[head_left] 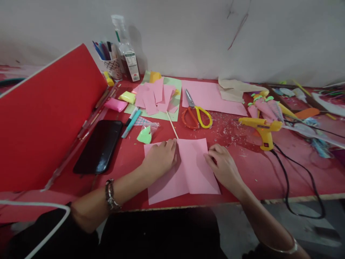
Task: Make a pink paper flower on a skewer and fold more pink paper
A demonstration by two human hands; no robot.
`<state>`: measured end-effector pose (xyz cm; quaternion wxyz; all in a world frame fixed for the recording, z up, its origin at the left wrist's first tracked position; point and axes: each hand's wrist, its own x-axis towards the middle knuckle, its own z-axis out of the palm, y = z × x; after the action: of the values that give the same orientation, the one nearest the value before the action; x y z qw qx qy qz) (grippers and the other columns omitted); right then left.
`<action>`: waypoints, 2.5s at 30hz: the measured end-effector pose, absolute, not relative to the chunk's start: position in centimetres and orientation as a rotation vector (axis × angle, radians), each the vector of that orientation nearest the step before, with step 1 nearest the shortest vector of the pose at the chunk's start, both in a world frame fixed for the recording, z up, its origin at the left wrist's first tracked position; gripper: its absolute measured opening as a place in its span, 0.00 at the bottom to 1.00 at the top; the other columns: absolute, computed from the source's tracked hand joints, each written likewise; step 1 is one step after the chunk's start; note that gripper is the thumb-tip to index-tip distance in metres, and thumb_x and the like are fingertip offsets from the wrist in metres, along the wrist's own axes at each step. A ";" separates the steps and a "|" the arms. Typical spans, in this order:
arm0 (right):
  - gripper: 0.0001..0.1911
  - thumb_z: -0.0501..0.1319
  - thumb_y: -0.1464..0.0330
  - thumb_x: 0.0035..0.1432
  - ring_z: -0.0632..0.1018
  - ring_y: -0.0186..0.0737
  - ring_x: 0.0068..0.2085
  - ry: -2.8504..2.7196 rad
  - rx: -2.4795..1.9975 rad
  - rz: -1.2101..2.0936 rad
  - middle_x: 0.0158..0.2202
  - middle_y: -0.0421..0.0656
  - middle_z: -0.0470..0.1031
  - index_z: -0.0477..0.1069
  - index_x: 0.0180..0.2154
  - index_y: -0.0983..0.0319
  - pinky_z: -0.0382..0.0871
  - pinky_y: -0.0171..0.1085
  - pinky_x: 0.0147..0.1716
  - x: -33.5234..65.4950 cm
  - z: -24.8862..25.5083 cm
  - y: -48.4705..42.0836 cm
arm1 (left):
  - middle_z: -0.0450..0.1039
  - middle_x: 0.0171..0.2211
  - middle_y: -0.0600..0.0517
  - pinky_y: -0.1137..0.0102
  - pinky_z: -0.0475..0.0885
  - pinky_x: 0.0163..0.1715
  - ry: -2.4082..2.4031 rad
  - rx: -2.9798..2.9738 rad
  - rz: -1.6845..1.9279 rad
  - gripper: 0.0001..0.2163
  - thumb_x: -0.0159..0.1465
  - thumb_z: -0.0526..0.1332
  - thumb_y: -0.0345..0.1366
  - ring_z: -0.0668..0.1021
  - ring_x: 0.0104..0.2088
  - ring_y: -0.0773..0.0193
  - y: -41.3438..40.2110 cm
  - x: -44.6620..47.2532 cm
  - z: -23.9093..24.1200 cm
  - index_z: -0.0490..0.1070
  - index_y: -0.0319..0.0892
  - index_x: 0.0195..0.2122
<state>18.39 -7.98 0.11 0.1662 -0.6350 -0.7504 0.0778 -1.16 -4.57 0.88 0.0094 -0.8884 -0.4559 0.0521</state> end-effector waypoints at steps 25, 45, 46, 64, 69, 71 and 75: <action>0.14 0.49 0.67 0.56 0.65 0.37 0.29 -1.976 -1.761 0.207 0.24 0.41 0.61 0.56 0.19 0.61 0.59 0.37 0.30 18.9 -0.5 -9.3 | 0.67 0.46 0.45 0.69 0.69 0.34 -1.486 -2.918 0.039 0.21 0.61 0.50 0.37 0.73 0.42 0.59 -4.5 -3.2 2.6 0.54 0.38 0.55; 0.14 0.49 0.66 0.55 0.65 0.38 0.28 -1.976 -1.757 0.207 0.24 0.42 0.62 0.56 0.19 0.60 0.59 0.38 0.30 18.7 -0.5 -9.2 | 0.46 0.57 0.33 0.52 0.69 0.36 -2.413 -2.126 0.003 0.26 0.62 0.45 0.41 0.70 0.44 0.40 -3.1 -12.1 3.2 0.41 0.37 0.59; 0.14 0.49 0.66 0.55 0.65 0.38 0.28 -1.975 -1.759 0.206 0.24 0.42 0.62 0.56 0.19 0.60 0.59 0.38 0.29 18.7 -0.4 -9.2 | 0.46 0.57 0.33 0.53 0.69 0.36 -2.391 -2.120 -0.005 0.27 0.61 0.47 0.41 0.70 0.45 0.40 -3.2 -12.1 3.2 0.42 0.36 0.59; 0.09 0.52 0.62 0.52 0.69 0.33 0.25 -1.504 -1.694 0.846 0.22 0.38 0.65 0.61 0.26 0.61 0.60 0.31 0.23 18.8 1.2 -8.4 | 0.55 0.57 0.44 0.60 0.53 0.55 -1.325 -2.994 0.075 0.24 0.62 0.49 0.41 0.57 0.57 0.56 -6.3 -3.7 0.7 0.50 0.34 0.57; 0.11 0.52 0.61 0.51 0.71 0.35 0.25 -1.537 -1.768 0.939 0.22 0.39 0.68 0.61 0.25 0.62 0.62 0.32 0.22 18.7 1.1 -9.2 | 0.62 0.52 0.42 0.60 0.59 0.51 -1.391 -2.937 -0.050 0.24 0.60 0.52 0.44 0.63 0.52 0.53 -6.3 -3.2 0.7 0.56 0.34 0.54; 0.11 0.52 0.61 0.50 0.70 0.35 0.22 -1.562 -1.826 0.896 0.20 0.39 0.68 0.62 0.25 0.62 0.59 0.32 0.19 18.6 1.0 -9.4 | 0.63 0.51 0.42 0.58 0.61 0.48 -1.396 -2.911 -0.081 0.23 0.60 0.53 0.44 0.64 0.50 0.52 -6.3 -3.0 0.8 0.58 0.35 0.53; 0.11 0.53 0.64 0.49 0.74 0.39 0.25 -1.518 -1.876 0.814 0.23 0.41 0.73 0.64 0.35 0.62 0.62 0.34 0.23 18.3 0.8 -9.8 | 0.63 0.49 0.42 0.54 0.61 0.46 -1.374 -2.877 -0.100 0.23 0.60 0.51 0.45 0.65 0.49 0.50 -6.4 -2.7 0.8 0.57 0.38 0.53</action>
<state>18.29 -9.82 0.84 0.2933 -0.7042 -0.5699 0.3054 -2.73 -6.37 0.80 -0.0241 -0.9017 -0.4306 -0.0313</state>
